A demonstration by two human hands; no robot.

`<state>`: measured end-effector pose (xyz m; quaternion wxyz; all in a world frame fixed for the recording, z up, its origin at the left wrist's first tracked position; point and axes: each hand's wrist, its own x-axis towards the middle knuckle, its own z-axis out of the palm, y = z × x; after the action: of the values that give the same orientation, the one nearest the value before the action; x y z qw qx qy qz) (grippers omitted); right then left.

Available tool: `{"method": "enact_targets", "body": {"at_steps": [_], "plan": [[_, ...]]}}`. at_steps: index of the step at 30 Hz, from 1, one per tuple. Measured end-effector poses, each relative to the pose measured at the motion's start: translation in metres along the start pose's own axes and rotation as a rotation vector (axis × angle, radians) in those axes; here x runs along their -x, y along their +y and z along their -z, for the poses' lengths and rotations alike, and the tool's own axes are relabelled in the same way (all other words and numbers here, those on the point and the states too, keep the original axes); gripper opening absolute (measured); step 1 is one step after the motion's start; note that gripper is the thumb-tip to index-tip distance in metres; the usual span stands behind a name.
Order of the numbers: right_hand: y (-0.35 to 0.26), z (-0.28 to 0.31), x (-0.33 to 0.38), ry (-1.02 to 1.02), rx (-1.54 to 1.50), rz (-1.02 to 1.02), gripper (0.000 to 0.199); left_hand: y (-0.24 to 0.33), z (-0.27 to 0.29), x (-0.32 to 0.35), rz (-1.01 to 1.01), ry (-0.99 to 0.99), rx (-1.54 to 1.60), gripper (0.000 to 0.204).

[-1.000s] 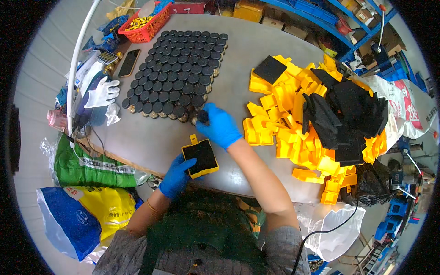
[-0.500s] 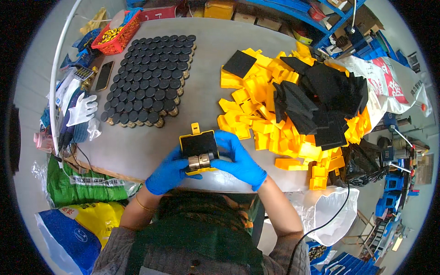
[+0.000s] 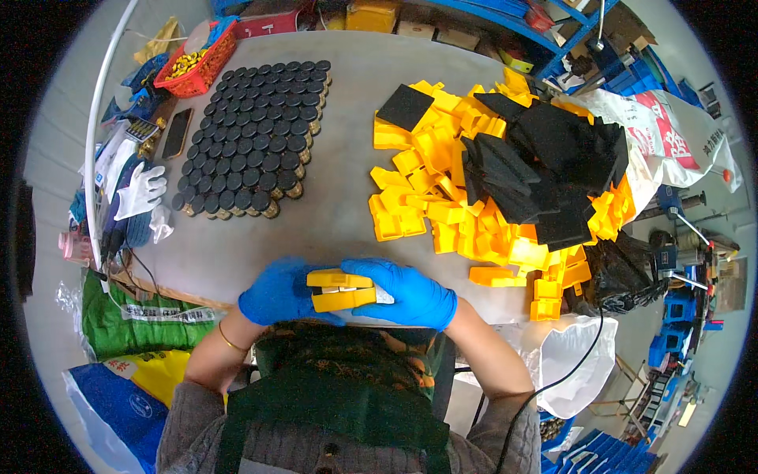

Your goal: The person places black foam pads into yellow plastic containers and then inserts small cylindrical metal objects into each container. They repeat this process continuously, stacking the completed units into a neat column on the table.

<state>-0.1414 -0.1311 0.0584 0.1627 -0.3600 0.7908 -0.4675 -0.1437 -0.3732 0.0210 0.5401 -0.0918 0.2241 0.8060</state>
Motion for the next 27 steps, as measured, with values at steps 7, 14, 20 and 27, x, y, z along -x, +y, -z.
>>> {"method": "enact_targets", "body": {"at_steps": [7, 14, 20, 27], "plan": [[0.0, 0.002, 0.003, -0.079, -0.049, 0.023, 0.063, -0.007, -0.004, -0.01, 0.235, 0.073, -0.252, 0.049], [0.008, -0.019, -0.008, -0.121, -0.026, 0.009, 0.061, -0.013, -0.016, -0.01, 0.021, 0.143, -0.758, 0.03], [0.009, -0.037, -0.001, -0.046, 0.526, 0.124, 0.051, -0.02, -0.025, 0.001, 0.093, 0.3, -0.866, 0.028], [0.038, -0.05, -0.016, 0.104, 0.632, -0.035, 0.054, -0.005, 0.024, -0.032, -0.533, 0.419, -1.467, 0.042]]}}
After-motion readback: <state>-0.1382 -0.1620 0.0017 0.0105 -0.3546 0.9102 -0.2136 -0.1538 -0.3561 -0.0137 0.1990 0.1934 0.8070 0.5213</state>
